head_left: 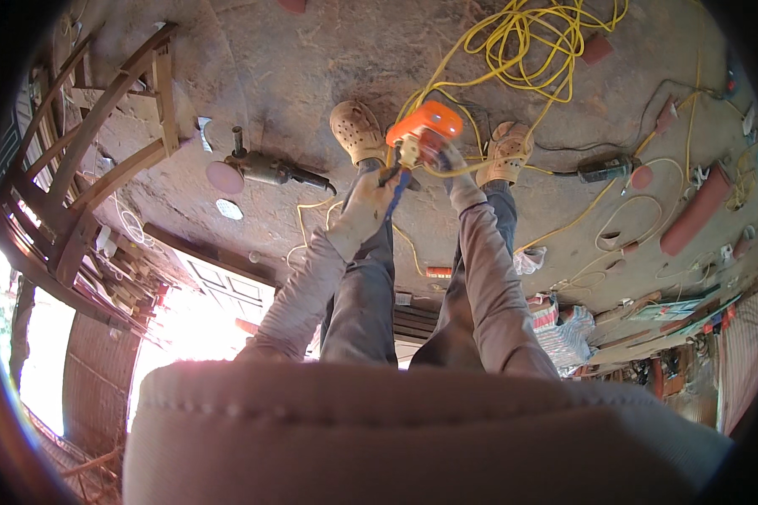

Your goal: The person uses a handheld power sander to sand the surface of a wooden door lying flat on the floor. They move the sander across multiple panels and edges, then briefly switch to a drill with a wire brush attachment to clean recessed areas before resuming sanding.

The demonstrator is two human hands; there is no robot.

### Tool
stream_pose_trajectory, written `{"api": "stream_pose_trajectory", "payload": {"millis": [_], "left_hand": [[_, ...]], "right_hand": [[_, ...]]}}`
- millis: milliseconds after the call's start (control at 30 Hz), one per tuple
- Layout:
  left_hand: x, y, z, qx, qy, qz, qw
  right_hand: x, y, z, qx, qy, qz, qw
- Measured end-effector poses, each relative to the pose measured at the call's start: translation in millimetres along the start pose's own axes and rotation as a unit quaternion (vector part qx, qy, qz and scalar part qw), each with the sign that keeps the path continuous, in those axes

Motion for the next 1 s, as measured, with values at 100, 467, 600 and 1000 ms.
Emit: {"api": "stream_pose_trajectory", "payload": {"millis": [100,467,600,1000], "left_hand": [[9.9,15.8,-8.1,0.036,0.015,0.049,0.998],[-35.7,-11.1,-56.2,0.136,-0.398,-0.090,0.903],[-10.9,-0.5,-76.1,0.322,-0.421,-0.166,0.831],[-1.6,-33.1,-110.4,0.362,-0.598,-0.091,0.709]], "right_hand": [[24.8,-7.5,22.9,0.038,-0.076,0.046,0.995],[33.6,-15.1,52.0,-0.023,-0.070,0.021,0.997],[38.2,-9.8,38.9,-0.018,-0.064,0.014,0.998],[29.4,9.3,33.4,-0.018,0.049,-0.014,0.999]]}}
Point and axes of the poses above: each hand's wrist, its own y-axis away from the middle knuckle, its own x-axis out of the palm, z = x × y, the point moved 8 cm from there along -y, towards the middle knuckle, and after that the axes turned 4 degrees about y, right-handed, at the moved point
